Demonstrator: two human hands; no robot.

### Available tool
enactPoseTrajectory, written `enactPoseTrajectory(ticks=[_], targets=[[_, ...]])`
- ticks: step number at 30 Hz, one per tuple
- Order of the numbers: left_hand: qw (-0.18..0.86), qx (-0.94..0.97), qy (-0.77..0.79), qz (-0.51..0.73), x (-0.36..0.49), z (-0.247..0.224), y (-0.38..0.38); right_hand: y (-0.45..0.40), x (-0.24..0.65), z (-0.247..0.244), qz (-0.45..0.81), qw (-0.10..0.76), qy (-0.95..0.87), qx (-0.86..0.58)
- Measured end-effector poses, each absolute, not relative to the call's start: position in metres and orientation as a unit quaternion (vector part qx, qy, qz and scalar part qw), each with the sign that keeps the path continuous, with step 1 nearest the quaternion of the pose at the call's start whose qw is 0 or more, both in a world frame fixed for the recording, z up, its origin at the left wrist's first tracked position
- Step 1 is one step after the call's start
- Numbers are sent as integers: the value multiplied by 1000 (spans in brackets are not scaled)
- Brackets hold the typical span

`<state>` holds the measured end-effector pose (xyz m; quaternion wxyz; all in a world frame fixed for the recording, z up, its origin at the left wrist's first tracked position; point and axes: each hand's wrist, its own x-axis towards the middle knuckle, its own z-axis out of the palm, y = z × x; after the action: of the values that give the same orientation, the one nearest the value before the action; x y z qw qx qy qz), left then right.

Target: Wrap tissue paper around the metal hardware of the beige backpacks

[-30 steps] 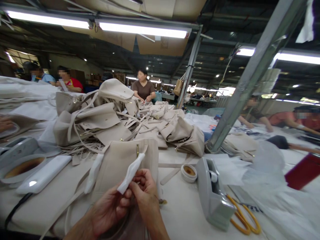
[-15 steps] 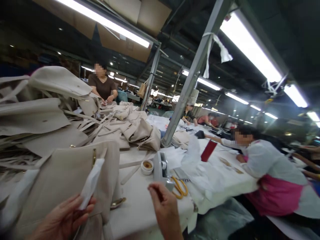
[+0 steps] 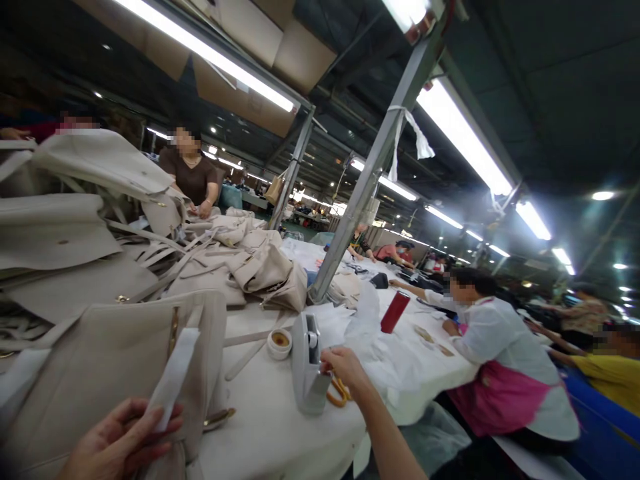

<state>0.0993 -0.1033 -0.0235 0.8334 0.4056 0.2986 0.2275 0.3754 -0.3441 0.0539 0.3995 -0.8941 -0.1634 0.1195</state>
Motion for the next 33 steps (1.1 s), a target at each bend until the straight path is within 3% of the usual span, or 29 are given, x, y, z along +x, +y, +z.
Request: enactPoseTrajectory(ticks=[9,17,21,26,33], targets=[[805,421,297,294,102,-18,-117,-337,385,52,213,413,-117,-878],[816,397,287,305,103,-22,-116,-357,362,73,178,448,-130,-867],[800,437,277,303,102,-26,-114,-380,336,43,178,423,-118,-881],[690,552,274,380,91,-22,-122,-379,306,6,217,398,-163,-876],[609,572,271,478,86,-23,-132,-281,213,64,330,497,-343,-725]])
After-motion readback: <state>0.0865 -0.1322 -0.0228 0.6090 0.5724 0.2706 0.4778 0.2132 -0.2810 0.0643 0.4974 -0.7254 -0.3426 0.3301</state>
